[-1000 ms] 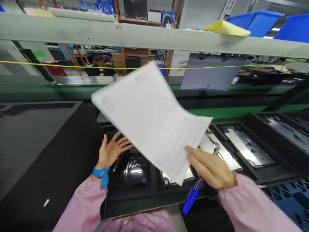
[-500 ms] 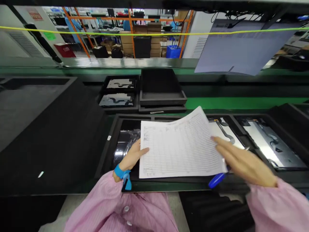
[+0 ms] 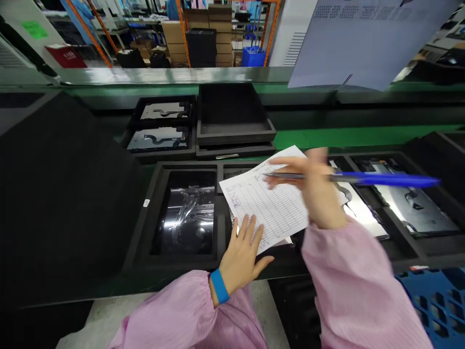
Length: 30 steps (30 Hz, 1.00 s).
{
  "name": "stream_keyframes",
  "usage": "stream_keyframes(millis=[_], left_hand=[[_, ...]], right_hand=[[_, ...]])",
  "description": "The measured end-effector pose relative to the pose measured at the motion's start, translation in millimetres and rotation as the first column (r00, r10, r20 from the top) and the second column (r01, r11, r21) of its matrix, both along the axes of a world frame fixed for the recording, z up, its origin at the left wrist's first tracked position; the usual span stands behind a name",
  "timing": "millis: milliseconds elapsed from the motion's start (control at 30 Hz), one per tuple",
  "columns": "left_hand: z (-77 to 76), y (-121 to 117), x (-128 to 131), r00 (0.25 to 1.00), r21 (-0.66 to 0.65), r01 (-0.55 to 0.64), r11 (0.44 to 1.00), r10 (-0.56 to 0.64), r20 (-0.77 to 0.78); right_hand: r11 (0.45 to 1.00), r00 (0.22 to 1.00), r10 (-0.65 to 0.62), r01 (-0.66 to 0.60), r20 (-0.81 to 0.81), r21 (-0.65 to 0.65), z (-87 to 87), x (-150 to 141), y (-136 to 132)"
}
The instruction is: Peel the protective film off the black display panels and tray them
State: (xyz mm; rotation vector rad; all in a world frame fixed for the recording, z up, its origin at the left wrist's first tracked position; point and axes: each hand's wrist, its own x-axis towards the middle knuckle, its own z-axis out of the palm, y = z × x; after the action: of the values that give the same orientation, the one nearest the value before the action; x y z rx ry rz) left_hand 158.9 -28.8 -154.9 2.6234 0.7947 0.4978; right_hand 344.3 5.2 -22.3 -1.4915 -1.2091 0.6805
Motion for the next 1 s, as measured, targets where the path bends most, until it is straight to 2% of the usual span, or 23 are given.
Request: stream_keyframes(millis=[67, 167, 267, 367, 467, 700, 867, 1000], left_hand=[[-3.3, 0, 2, 0.999, 0.019, -0.04, 0.999, 0.04, -0.026], [-4.7, 1, 3, 0.996, 0.039, -0.08, 0.996, 0.081, -0.021], [-4.2, 0, 3, 0.994, 0.053, -0.109, 0.993, 0.11, -0.023], [-3.4, 0, 4, 0.993, 0.058, -0.11, 0.992, 0.113, -0.034], [-3.1, 0, 4, 0.993, 0.056, -0.11, 0.992, 0.112, -0.034], [-2.8, -1, 5, 0.988, 0.005, -0.151, 0.988, 0.151, -0.016], [-2.2, 0, 6, 0.99, 0.023, -0.143, 0.989, 0.143, -0.018], [-1.8, 1, 6, 0.99, 0.025, -0.141, 0.99, 0.141, -0.01]], right_hand=[[0.994, 0.985, 0.051, -0.067, -0.165, -0.09, -27.8, -26, 23], [0.98, 0.968, 0.015, -0.065, -0.251, -0.189, -68.0, -41, 47], [0.979, 0.966, -0.079, 0.028, -0.246, -0.203, -100.5, -39, 54], [0.979, 0.977, -0.147, 0.122, -0.156, -0.162, -120.3, -33, 51], [0.984, 0.988, -0.128, 0.116, -0.086, -0.134, -127.4, -28, 49], [0.996, 0.999, -0.038, 0.038, -0.008, -0.077, -129.9, -28, 49], [0.997, 0.996, -0.072, 0.072, 0.052, 0.003, -134.0, -30, 47], [0.997, 0.992, -0.077, 0.077, 0.103, -0.001, -135.8, -31, 46]])
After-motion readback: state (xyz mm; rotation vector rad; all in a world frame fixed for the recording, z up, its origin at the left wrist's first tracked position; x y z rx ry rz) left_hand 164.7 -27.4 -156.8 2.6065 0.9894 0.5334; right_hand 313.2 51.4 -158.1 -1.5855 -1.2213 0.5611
